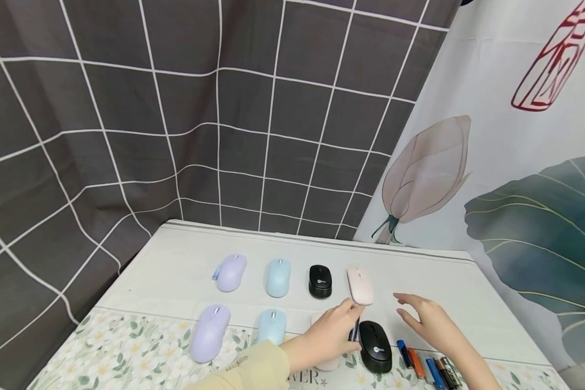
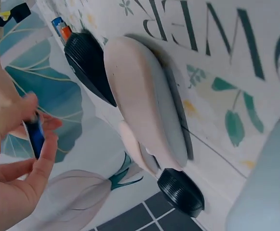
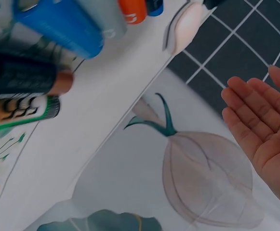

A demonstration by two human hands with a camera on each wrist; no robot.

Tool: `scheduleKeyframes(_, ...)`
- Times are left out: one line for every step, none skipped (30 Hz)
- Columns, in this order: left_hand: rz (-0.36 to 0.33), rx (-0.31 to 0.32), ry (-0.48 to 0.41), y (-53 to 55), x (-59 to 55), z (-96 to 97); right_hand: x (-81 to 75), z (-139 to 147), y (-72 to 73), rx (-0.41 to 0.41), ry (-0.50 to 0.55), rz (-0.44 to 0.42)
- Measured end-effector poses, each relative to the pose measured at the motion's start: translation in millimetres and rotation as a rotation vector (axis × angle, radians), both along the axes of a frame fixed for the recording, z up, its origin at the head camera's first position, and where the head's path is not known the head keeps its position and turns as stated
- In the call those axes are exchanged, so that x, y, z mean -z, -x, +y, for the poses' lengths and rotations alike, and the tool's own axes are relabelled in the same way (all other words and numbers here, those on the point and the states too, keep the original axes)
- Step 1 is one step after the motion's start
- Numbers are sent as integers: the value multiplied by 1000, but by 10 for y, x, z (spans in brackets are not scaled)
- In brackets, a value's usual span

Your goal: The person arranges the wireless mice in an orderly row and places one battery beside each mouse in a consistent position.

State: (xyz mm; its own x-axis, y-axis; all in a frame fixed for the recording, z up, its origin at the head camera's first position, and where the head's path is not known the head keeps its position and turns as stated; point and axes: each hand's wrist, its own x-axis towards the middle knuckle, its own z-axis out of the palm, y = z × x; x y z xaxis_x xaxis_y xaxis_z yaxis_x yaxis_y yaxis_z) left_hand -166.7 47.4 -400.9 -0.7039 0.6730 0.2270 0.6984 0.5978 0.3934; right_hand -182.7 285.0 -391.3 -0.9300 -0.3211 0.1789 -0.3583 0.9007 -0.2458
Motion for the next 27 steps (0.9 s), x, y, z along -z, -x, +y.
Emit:
scheduleKeyframes(-25, -20, -23, -4, -6, -10, -4, -21, 5, -10, -3, 3)
scheduleKeyframes(-49, -37, -46, -7, -12, -18, -8, -42, 13, -19, -7, 7)
scheduleKeyframes(-67, -56, -62, -11, -18, -27, -13, -64, 19, -27, -10, 14)
scheduleKeyframes(-77, -73, -75, -13, -21, -37, -21, -88, 26, -35, -14, 19)
scheduleKeyframes(-86, -87, -87, -13, -20, -49, -29, -112, 32, -43, -21, 24)
scheduleKeyframes(-95, -103, -100, -13, -19, -63, -38, -136, 39, -51, -27, 28)
scheduleKeyframes(-104, -119, -116, -11, -14, -81, -47, -160, 40, -55, -34, 31)
scheduleKeyframes(-115, -133, -128, -5, -5, -102, -54, -185, 47, -61, -40, 34)
scheduleKeyframes(-128, -150, -140, 3, 6, -126, -61, -212, 51, -68, -47, 38)
scheduleKeyframes(-144, -167, -150, 12, 17, -154, -68, -238, 56, -77, -52, 37)
scheduleKeyframes(-160, -182, -154, 23, 27, -186, -71, -263, 62, -89, -56, 38)
scheduleKeyframes(-173, -197, -153, 35, 36, -221, -72, -289, 66, -101, -57, 38)
scheduleKeyframes(-190, -205, -152, 51, 49, -257, -76, -312, 70, -111, -60, 39)
scheduleKeyframes(-207, -213, -147, 66, 54, -294, -78, -335, 75, -118, -61, 40)
scheduleKeyframes(-228, -215, -148, 80, 58, -335, -79, -359, 78, -124, -62, 39)
scheduleKeyframes(-254, -216, -152, 93, 63, -376, -80, -382, 80, -130, -60, 37)
scheduleKeyframes(-279, -215, -155, 103, 66, -417, -79, -405, 83, -135, -57, 36)
scheduleKeyframes(-301, -216, -166, 114, 72, -457, -77, -429, 85, -138, -55, 34)
scheduleKeyframes(-320, -220, -177, 123, 78, -497, -75, -454, 86, -140, -52, 36)
scheduleKeyframes(-333, -225, -187, 129, 82, -536, -72, -481, 87, -141, -48, 36)
scheduleKeyframes(-345, -231, -200, 135, 90, -573, -70, -508, 90, -141, -45, 36)
scheduleKeyframes(-350, -239, -211, 142, 99, -608, -67, -537, 94, -142, -40, 39)
scheduleKeyframes(-350, -248, -219, 148, 106, -643, -65, -567, 98, -143, -37, 40)
scheduleKeyframes(-348, -259, -228, 156, 114, -676, -64, -598, 104, -143, -39, 42)
scheduleKeyframes(-343, -270, -233, 160, 122, -713, -61, -632, 109, -147, -37, 43)
scheduleKeyframes(-338, -279, -240, 164, 131, -748, -59, -665, 115, -153, -36, 41)
scheduleKeyframes(-330, -287, -246, 167, 137, -782, -57, -696, 119, -164, -40, 43)
